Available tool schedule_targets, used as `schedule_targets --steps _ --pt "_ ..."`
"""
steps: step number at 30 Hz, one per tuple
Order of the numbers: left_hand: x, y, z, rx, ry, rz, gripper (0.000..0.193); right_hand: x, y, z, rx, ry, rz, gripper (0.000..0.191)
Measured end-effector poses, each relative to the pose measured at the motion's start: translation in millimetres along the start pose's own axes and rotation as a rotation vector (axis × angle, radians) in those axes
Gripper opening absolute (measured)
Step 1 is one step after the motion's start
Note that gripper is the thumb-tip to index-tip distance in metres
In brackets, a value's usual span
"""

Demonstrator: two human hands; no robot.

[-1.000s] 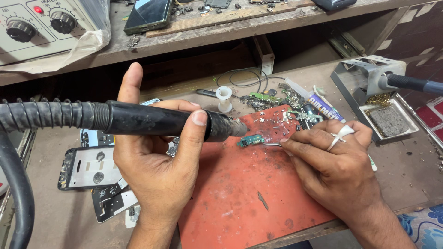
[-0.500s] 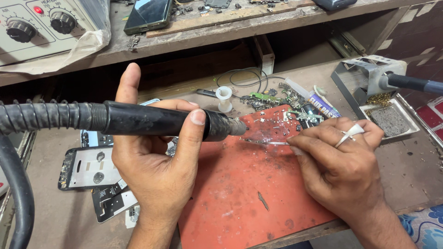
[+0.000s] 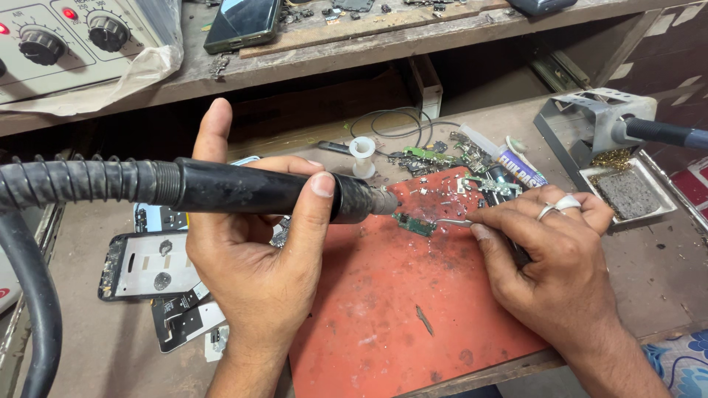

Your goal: The person uses a hot air gun and tweezers to heat and remove small components from a circuit board. The person then uses a soldering iron to clean the solder pads on the board.

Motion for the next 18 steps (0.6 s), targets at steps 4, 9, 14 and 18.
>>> schedule_targets --steps 4,9,14,18 --pt "0.3 0.0 -0.1 0.004 0.016 -0.002 0.076 0.2 0.5 -0.2 -0.007 -0.006 0.003 0.009" --pt "0.1 0.8 -0.4 -0.001 0.002 -0.001 0.076 -0.8 0.8 -1.8 -0.008 -0.008 0.008 0.01" --pt "0.7 -0.1 -0.5 -0.003 0.008 0.001 0.076 -2.9 0.9 -3.9 -0.028 -0.006 0.027 0.011" --pt "0.4 -0.2 -0.2 0.007 0.012 -0.004 0.076 -3.6 1.0 -3.5 -0.035 -0.013 0.03 0.011"
Point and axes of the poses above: each hand's wrist, its own y-axis towards the middle knuckle, its own x-axis out of the palm, z = x × y, the point moved 4 cm from there along y, towards the middle knuckle, and after that the axes turned 6 degrees about z, right-handed, at the moved point
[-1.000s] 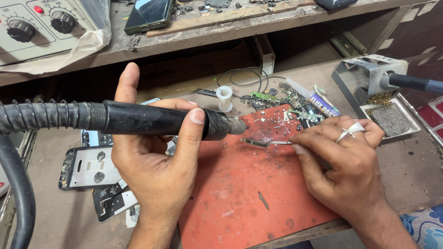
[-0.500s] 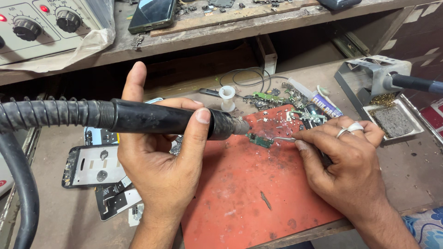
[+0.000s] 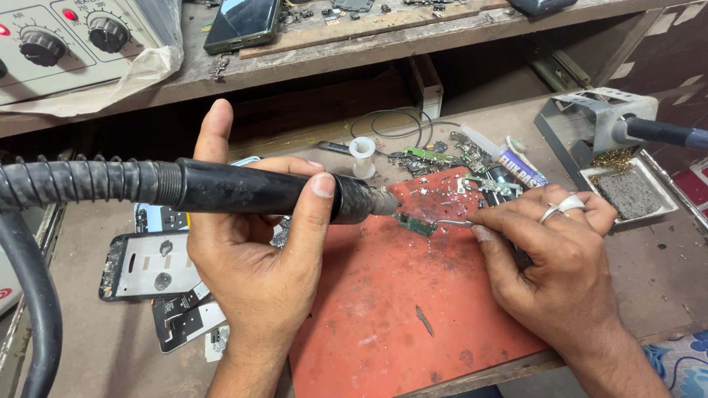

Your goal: The person uses a hot air gun and tweezers to heat and remove small components from a circuit board. The person then uses a soldering iron to clean the solder pads on the board.

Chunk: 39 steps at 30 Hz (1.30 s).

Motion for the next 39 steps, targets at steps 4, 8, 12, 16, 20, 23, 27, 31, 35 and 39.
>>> schedule_targets --steps 4,8,12,16,20,23,27,31,35,39 --pt "-0.5 0.0 0.1 -0.004 0.009 0.008 0.076 -2.0 -0.6 -0.3 -0.037 0.007 0.018 0.012" --pt "-0.5 0.5 0.5 0.005 0.013 0.014 0.076 -1.5 -0.8 -1.8 -0.07 -0.029 0.031 0.011" --pt "-1.5 1.0 0.3 0.0 0.012 0.021 0.076 -1.7 0.0 -4.1 -0.096 -0.044 0.024 0.01" --pt "-2.7 1.7 -0.1 0.006 0.057 0.032 0.076 -3.9 1.0 -8.2 -0.135 -0.079 0.024 0.019" --pt "-2.5 1.4 -0.1 0.007 0.049 0.031 0.076 -3.7 2.3 -10.3 -0.116 -0.032 0.015 0.012" --pt "-2.5 1.5 -0.3 0.003 0.039 0.038 0.077 -4.4 3.2 -9.9 -0.111 -0.012 0.018 0.011" --pt "-2.9 1.2 -0.2 0.003 0.057 0.04 0.077 -5.5 2.2 -8.2 -0.068 -0.007 0.029 0.012" --pt "-2.1 0.4 -0.5 -0.002 0.028 0.039 0.077 -3.5 2.1 -7.4 -0.082 -0.012 0.019 0.011" --pt "-2.2 1.1 -0.5 0.001 0.018 0.029 0.077 -0.7 1.6 -6.2 -0.073 -0.038 0.008 0.009" --pt "-1.9 0.9 0.1 0.004 0.036 0.023 0.076 0.5 0.8 -4.6 -0.06 -0.046 -0.006 0.009"
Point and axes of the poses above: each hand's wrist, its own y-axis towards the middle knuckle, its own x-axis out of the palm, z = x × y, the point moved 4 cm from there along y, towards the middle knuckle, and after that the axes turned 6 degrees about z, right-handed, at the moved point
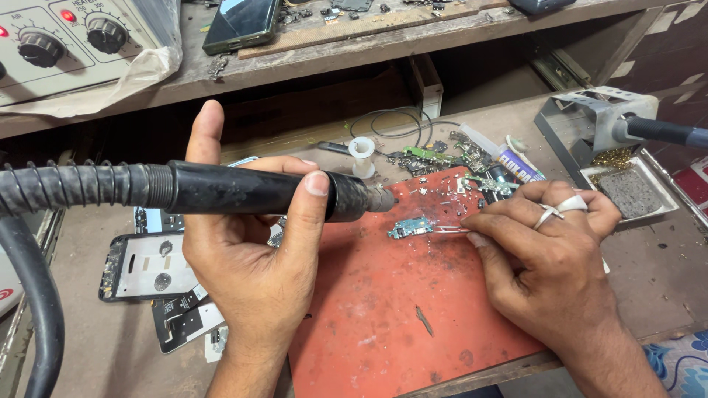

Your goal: The person uses a hot air gun and tweezers to heat and remove small components from a circuit board. The person then uses a soldering iron to clean the solder pads on the board.

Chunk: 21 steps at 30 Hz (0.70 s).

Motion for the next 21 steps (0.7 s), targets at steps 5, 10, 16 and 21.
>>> schedule_targets --steps 5,10,16,21 --pt "0.6 -0.4 0.2 -0.004 0.012 0.001 0.076 1.5 0.2 1.0 0.006 -0.012 -0.021 0.009" --pt "0.4 0.4 0.0 -0.002 -0.002 0.001 0.077 1.8 0.6 0.4 -0.002 -0.011 -0.017 0.007" --pt "-0.3 0.5 0.1 0.0 0.01 0.001 0.077 2.9 0.7 0.8 -0.005 -0.01 -0.027 0.006" --pt "0.2 -0.1 -0.2 -0.001 -0.009 0.001 0.077 1.6 -0.4 1.7 -0.002 -0.002 -0.007 0.008"
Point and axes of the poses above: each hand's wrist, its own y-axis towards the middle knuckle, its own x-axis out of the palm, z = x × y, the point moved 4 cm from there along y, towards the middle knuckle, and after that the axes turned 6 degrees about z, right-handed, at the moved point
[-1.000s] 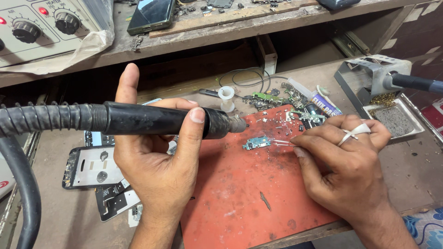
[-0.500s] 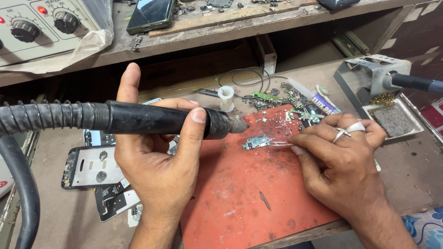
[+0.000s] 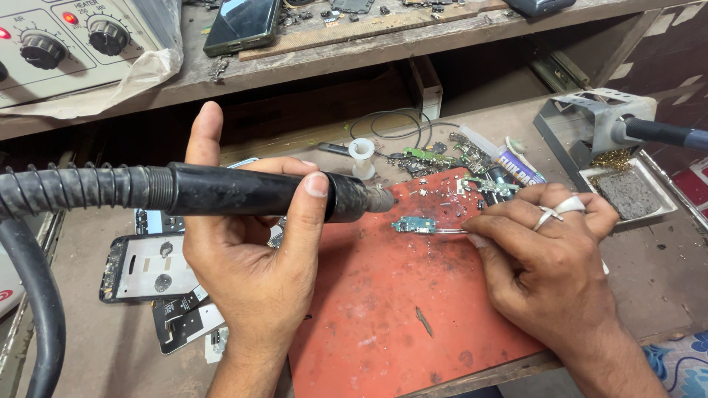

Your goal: The person uses a hot air gun and tweezers to heat and remove small components from a circuit board. The person then uses a soldering iron to clean the solder pads on the board.

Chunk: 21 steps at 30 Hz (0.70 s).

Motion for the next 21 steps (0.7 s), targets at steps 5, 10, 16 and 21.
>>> schedule_targets --steps 5,10,16,21 --pt "0.2 -0.2 -0.2 -0.006 -0.007 0.001 0.077 -2.4 -0.4 -0.6 -0.007 -0.001 0.029 0.009" --pt "0.0 -0.3 -0.3 0.003 0.023 0.012 0.077 -5.5 1.0 -3.2 -0.012 -0.005 0.038 0.01" --pt "-0.6 0.4 -1.1 0.006 0.05 0.021 0.076 -9.6 1.9 -5.1 0.001 -0.039 0.08 0.011" --pt "-0.9 1.2 -0.1 0.017 0.087 0.028 0.077 -12.1 -1.7 -2.0 0.012 -0.095 0.143 0.012"
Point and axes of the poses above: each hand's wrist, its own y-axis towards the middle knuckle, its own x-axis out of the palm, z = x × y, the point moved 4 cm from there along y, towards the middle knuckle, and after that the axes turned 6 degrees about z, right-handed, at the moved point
